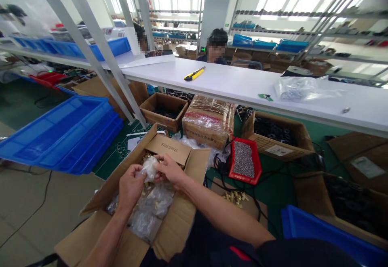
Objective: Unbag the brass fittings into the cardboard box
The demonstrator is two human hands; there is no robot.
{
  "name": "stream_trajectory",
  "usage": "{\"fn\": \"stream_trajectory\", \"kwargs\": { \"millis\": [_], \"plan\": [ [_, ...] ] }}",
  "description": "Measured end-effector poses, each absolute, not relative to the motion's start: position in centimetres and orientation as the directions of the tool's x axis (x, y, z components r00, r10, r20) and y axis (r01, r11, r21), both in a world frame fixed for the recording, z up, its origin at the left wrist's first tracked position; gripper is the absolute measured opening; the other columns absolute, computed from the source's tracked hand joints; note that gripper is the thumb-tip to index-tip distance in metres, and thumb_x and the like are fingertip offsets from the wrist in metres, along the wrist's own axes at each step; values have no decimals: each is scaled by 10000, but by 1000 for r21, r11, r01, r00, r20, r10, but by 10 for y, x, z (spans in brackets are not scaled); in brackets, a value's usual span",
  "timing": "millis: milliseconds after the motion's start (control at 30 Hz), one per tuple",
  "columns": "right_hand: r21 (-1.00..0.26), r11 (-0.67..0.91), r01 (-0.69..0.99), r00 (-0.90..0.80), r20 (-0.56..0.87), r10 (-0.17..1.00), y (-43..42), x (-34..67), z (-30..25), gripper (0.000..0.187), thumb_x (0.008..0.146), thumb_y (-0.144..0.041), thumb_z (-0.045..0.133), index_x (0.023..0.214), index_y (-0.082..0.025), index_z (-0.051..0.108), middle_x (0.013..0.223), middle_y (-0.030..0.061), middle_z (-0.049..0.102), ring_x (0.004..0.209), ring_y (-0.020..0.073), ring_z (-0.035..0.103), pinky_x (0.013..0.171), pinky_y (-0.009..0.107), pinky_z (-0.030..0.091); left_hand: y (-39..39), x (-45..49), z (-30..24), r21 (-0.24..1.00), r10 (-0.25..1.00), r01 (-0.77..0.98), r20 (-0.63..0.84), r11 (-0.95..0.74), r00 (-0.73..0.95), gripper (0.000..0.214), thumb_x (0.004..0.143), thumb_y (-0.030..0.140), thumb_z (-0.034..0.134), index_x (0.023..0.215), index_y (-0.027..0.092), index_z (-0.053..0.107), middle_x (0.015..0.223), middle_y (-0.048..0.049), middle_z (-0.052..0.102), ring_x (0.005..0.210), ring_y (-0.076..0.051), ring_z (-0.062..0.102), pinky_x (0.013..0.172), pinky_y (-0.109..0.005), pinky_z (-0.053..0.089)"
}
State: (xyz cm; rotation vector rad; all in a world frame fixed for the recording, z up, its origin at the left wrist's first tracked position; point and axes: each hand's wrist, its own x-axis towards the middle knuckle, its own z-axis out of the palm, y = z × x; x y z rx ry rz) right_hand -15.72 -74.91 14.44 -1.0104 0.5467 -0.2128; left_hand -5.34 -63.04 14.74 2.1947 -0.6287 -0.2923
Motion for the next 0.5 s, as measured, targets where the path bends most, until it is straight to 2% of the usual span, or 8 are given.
{"fn": "stream_trajectory", "kwargs": {
  "millis": [100,167,200,267,333,400,500],
  "plan": [
    [-837,537,-101,882,-325,-341,-757,-158,138,570,553,-403,801,1045,-206,588,628,-54,582,492,100,517,506,247,467,-629,-60,151,772,-575,-350,-25,-530,818,171,649,318,565,766,195,591,605,40,554,554,-142,491,539,-228,357],
    [-877,465,-122,860,-328,-391,-760,-157,135,498,535,-359,804,967,-203,613,630,-56,577,475,94,488,487,245,444,-629,-61,154,775,-614,-348,-64,-527,787,177,667,307,554,805,204,596,622,46,564,556,-137,496,538,-222,360],
    [-910,387,-147,834,-325,-447,-760,-156,134,429,552,-326,785,928,-201,620,627,-55,574,478,95,479,485,242,428,-630,-62,155,778,-631,-342,-89,-527,771,182,678,300,549,827,208,598,630,48,571,556,-135,500,541,-221,364],
    [-965,126,-232,762,-261,-593,-759,-154,135,300,585,-254,731,864,-204,634,649,-39,592,541,116,507,524,241,406,-633,-64,158,797,-659,-322,-122,-511,742,190,699,300,547,857,211,600,654,48,593,568,-134,516,557,-220,380],
    [-922,-167,-350,695,-136,-706,-756,-152,138,237,596,-200,679,830,-216,643,717,-14,638,651,151,556,588,254,393,-636,-70,160,821,-669,-309,-116,-481,734,194,716,334,564,856,205,600,668,41,609,581,-135,526,565,-220,389],
    [-811,-357,-464,671,-58,-740,-753,-150,142,221,621,-201,638,840,-229,643,778,13,674,725,188,588,626,276,384,-640,-80,162,831,-652,-310,-82,-463,753,195,724,357,576,829,196,603,646,34,607,571,-135,519,550,-220,384],
    [-665,-497,-557,700,-55,-712,-752,-147,149,158,730,-256,546,854,-224,638,762,51,688,705,209,605,620,295,380,-645,-97,165,821,-637,-351,-19,-450,771,130,718,306,565,750,186,604,549,39,554,510,-124,480,514,-217,361]
  ]
}}
